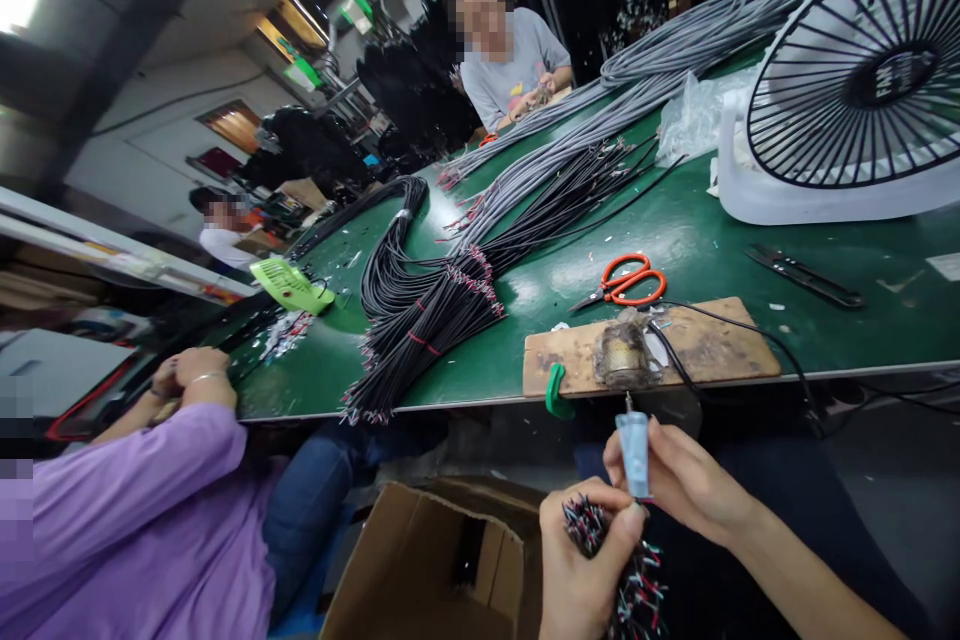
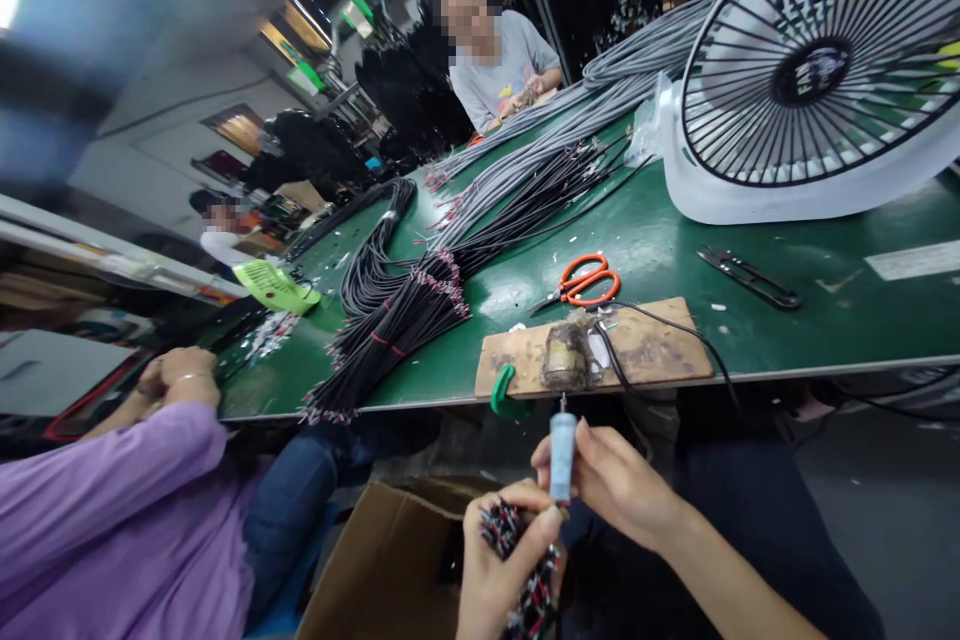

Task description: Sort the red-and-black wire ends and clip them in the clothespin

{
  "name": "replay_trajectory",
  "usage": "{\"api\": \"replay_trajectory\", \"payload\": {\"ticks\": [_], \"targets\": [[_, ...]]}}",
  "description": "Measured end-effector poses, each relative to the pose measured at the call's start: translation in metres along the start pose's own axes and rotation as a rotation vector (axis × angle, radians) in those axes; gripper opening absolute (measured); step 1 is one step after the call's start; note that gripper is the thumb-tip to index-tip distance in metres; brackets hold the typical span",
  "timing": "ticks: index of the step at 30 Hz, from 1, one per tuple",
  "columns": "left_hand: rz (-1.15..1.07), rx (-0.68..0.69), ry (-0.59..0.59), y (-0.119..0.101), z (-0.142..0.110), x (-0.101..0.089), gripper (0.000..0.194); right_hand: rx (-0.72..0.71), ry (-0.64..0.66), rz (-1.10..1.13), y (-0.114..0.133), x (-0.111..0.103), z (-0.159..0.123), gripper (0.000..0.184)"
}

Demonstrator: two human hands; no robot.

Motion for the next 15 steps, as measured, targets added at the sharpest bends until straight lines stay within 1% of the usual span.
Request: {"api": "replay_trajectory", "payload": {"ticks": [2, 4, 6, 9, 12, 14, 15], "targets": [[0.002, 0.001, 0.025, -0.002, 0.0, 0.002, 0.033, 0.019, -0.022, 0.037, -0.004, -0.009, 0.002, 0.052], [0.016, 0.019, 0.07, -0.006, -0.001, 0.004, 0.033, -0.019, -0.049, 0.04, -0.005, -0.021, 0.003, 0.05], [0.032, 0.041, 0.113, -0.01, -0.002, 0.006, 0.034, -0.079, -0.065, -0.011, -0.003, -0.031, 0.0, 0.047], [0.052, 0.085, 0.132, -0.016, -0.005, 0.006, 0.034, -0.191, -0.073, -0.217, 0.002, -0.038, -0.013, 0.043], [0.097, 0.113, 0.14, -0.018, -0.01, 0.004, 0.029, -0.299, -0.037, -0.439, 0.006, -0.033, -0.031, 0.039], [0.127, 0.074, 0.109, -0.011, -0.011, 0.001, 0.025, -0.386, -0.036, -0.588, 0.009, -0.027, -0.042, 0.032], [0.132, 0.025, 0.079, -0.004, -0.012, -0.002, 0.024, -0.436, -0.045, -0.667, 0.011, -0.024, -0.046, 0.026]]}}
Point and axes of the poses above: each hand's wrist, its own z-axis towards the middle knuckle, its own x-axis out of the palm, y = z × x, the point moved 6 cm from there along z, towards the middle knuckle, and after that the axes turned 14 degrees about -y, right-handed, at the moved point
